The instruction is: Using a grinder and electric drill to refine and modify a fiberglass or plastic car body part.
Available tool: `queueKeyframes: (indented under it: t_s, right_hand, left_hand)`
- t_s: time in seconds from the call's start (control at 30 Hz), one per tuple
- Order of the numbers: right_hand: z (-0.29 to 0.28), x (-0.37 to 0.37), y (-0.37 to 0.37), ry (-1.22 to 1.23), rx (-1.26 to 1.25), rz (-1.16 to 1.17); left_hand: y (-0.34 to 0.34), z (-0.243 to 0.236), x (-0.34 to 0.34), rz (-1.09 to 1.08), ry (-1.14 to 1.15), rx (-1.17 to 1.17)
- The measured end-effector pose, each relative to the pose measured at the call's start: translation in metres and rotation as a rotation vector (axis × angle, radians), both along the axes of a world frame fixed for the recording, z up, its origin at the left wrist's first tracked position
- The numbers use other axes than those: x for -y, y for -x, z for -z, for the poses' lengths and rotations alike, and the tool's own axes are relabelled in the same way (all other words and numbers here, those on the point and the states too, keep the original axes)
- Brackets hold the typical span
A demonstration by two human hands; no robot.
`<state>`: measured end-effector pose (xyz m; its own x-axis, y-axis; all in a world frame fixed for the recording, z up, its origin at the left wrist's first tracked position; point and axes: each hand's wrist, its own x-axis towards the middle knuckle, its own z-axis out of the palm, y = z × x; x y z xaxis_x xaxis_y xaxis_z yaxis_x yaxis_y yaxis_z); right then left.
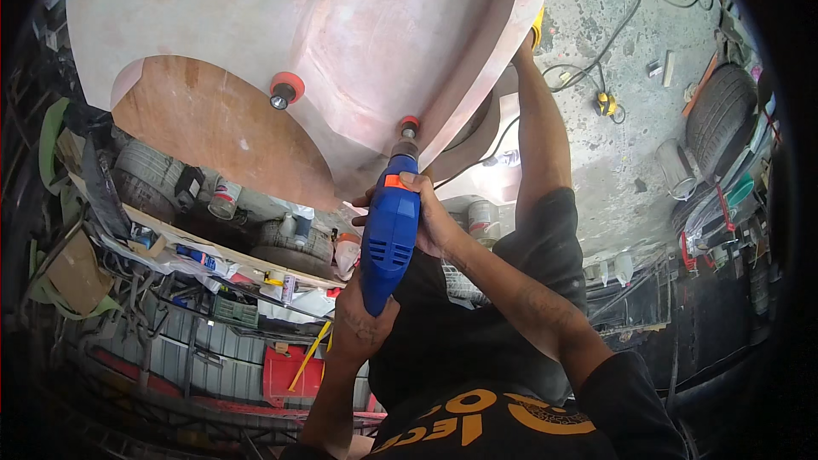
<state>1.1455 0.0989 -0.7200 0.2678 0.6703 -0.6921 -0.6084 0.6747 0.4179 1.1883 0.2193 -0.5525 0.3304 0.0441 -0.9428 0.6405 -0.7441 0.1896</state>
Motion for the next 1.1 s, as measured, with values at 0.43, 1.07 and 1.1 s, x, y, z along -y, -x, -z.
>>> queueKeyframes:
  t_s: [0.43, 1.07, 1.1]
  right_hand:
    - [0.000, 0.000, 0.000, -0.003, 0.010, -0.011]
    - [-0.002, -0.003, -0.002, -0.067, -0.021, 0.082]
    - [0.000, -0.002, -0.001, -0.075, -0.019, 0.098]
  left_hand:
    - [0.007, 0.001, -0.006, -0.017, 0.026, -0.026]
    - [0.019, -0.003, -0.012, 0.000, 0.005, 0.034]
    - [0.017, -0.002, -0.012, 0.004, 0.011, 0.014]
